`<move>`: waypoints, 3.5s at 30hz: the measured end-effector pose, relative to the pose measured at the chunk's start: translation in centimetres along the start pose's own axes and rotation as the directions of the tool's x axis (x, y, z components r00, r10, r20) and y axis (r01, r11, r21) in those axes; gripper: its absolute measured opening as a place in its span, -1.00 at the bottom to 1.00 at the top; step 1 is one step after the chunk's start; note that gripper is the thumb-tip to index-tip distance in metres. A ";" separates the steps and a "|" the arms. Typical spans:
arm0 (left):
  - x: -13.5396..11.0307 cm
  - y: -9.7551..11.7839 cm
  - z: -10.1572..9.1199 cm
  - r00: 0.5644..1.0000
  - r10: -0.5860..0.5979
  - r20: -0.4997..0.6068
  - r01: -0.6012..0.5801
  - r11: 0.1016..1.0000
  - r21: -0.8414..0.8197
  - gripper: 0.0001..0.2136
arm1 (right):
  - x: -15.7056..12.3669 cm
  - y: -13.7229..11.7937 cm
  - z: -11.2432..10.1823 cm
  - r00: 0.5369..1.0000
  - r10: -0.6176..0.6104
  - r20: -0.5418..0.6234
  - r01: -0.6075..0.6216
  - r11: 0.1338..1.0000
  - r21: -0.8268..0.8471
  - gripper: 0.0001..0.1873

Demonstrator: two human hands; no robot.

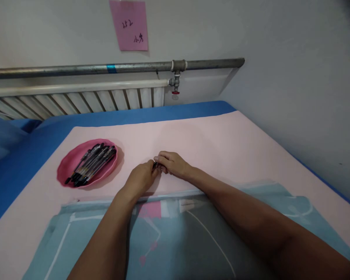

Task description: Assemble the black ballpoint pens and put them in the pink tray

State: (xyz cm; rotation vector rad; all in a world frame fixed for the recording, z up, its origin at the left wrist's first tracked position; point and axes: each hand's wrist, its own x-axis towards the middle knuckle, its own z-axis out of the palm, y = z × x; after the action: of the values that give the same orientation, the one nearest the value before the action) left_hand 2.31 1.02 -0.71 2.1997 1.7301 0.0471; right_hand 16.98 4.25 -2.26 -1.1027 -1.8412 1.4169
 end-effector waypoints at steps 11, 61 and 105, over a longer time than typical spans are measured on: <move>0.0 0.1 0.0 1.000 -0.019 0.004 0.019 1.000 -0.015 -0.73 | 0.1 0.2 0.0 1.000 -0.007 -0.008 0.007 1.000 -0.022 -0.68; 0.2 -0.4 0.5 1.000 0.006 -0.012 -0.005 0.999 0.054 -0.76 | 0.3 0.6 -0.1 0.999 0.052 -0.004 -0.052 0.998 0.037 -0.86; 0.0 0.0 0.0 0.999 -0.029 0.029 0.028 0.998 0.060 -0.74 | 0.4 0.8 -0.1 0.999 0.040 0.010 -0.040 0.998 0.040 -0.84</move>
State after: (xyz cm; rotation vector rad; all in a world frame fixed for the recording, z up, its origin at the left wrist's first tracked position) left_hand 2.37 1.03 -0.75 2.2055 1.7680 -0.0448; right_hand 17.06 4.70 -3.07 -1.1206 -1.7978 1.4781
